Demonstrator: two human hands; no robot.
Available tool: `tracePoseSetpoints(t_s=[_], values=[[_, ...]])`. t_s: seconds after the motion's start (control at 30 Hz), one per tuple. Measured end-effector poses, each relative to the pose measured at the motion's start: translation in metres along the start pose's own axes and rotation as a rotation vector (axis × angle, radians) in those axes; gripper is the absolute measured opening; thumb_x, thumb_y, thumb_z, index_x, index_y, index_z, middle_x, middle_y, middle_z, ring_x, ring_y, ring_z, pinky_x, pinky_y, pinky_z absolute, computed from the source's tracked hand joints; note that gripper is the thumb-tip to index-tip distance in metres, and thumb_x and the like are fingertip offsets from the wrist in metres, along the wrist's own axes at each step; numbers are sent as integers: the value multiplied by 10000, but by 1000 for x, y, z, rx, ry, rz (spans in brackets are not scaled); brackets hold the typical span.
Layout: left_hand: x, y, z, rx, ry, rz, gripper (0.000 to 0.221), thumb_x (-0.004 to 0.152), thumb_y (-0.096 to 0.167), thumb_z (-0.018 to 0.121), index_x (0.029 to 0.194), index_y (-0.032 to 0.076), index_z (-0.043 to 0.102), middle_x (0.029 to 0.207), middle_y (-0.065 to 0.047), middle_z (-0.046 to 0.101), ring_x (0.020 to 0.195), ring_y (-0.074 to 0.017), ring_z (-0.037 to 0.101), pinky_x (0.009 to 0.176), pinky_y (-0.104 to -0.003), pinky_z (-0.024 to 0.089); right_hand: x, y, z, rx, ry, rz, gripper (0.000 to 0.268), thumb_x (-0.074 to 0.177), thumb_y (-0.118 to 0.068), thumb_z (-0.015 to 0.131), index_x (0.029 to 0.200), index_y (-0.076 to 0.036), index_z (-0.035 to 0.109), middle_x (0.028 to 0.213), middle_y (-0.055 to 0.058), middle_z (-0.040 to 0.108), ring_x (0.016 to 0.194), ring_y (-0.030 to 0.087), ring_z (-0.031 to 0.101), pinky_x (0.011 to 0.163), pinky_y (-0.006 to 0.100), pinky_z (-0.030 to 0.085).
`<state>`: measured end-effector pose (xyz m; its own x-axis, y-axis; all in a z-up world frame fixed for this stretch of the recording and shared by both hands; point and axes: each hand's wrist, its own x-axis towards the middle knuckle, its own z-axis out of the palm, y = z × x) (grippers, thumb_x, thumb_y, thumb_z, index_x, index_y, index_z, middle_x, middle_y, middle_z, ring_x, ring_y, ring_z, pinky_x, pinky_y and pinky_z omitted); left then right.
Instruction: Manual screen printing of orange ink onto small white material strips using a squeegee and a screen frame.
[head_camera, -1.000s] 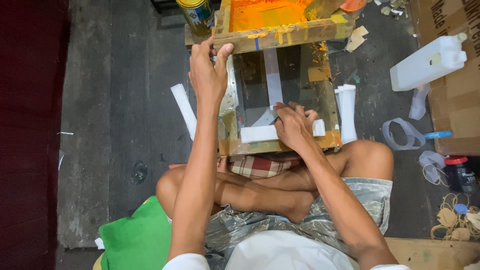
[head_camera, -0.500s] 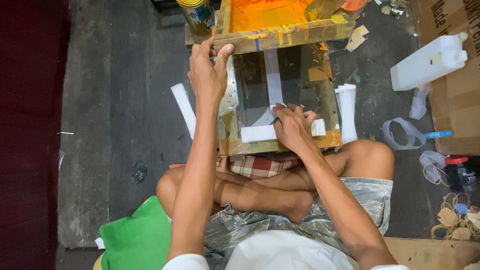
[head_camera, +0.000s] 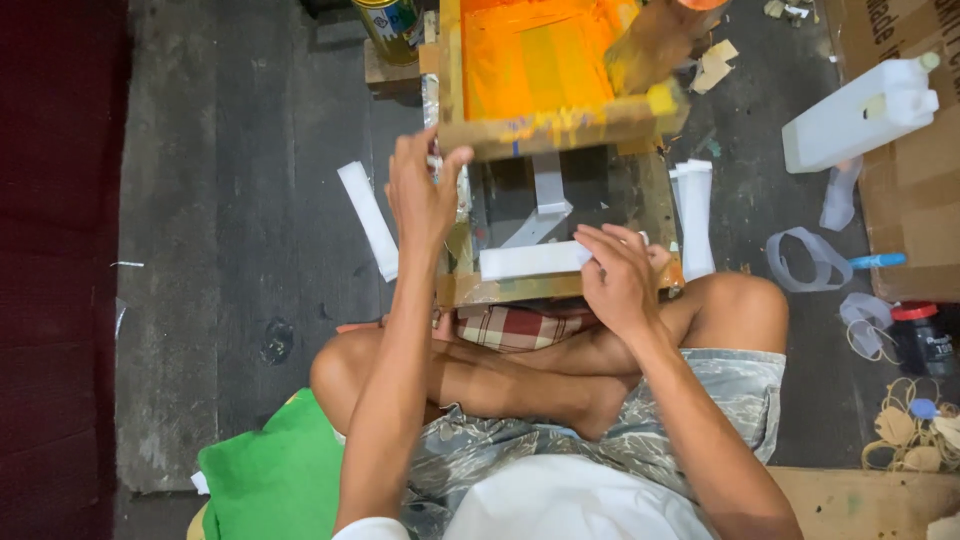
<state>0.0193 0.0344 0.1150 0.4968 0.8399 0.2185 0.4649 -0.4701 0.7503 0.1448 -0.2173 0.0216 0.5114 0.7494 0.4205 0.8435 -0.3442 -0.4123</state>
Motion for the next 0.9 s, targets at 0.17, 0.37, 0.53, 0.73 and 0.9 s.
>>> tracePoseSetpoints(t_s=[0.17, 0.37, 0.53, 0.73, 0.9], values=[[-40, -47, 26, 34, -97, -57, 578, 867, 448, 807, 1306, 104, 659, 1094, -32, 577, 1027, -278, 596, 898, -523, 463, -22, 7, -11, 34, 22, 50, 367, 879, -97, 584, 1155, -259, 765, 1236, -80, 751, 1205, 185, 638, 898, 425, 286], [-59, -69, 47, 107, -82, -86, 568, 794, 383, 869, 1279, 156, 680, 1090, 0, 574, 1064, -272, 557, 917, -516, 421, -19, -10, -30, 122, 70, 22, 380, 856, -37, 601, 1130, -226, 784, 1185, -35, 771, 1157, 238, 664, 902, 391, 401], [-61, -81, 57, 148, -63, -64, 569, 808, 456, 839, 1292, 215, 662, 1088, 37, 563, 1063, -224, 533, 926, -477, 393, -26, 9, -18, 103, 101, 40, 385, 864, -72, 606, 1159, -247, 782, 1183, -78, 763, 1163, 191, 663, 916, 375, 363], [-85, -54, 54, -10, -4, -129, 567, 935, 324, 789, 1401, 101, 556, 1192, -96, 564, 1149, -330, 530, 959, -536, 399, -13, 17, -30, 199, 159, 180, 378, 947, -132, 608, 1311, -184, 694, 1367, 20, 660, 1196, 270, 593, 913, 404, 371], [-131, -51, 62, -80, -13, 67, 561, 1024, 349, 674, 1491, 100, 488, 1397, -164, 460, 1316, -404, 445, 1086, -531, 347, -16, 30, -18, 186, 14, 201, 451, 1002, -213, 637, 1438, -116, 574, 1393, 85, 585, 1267, 326, 525, 994, 472, 377]])
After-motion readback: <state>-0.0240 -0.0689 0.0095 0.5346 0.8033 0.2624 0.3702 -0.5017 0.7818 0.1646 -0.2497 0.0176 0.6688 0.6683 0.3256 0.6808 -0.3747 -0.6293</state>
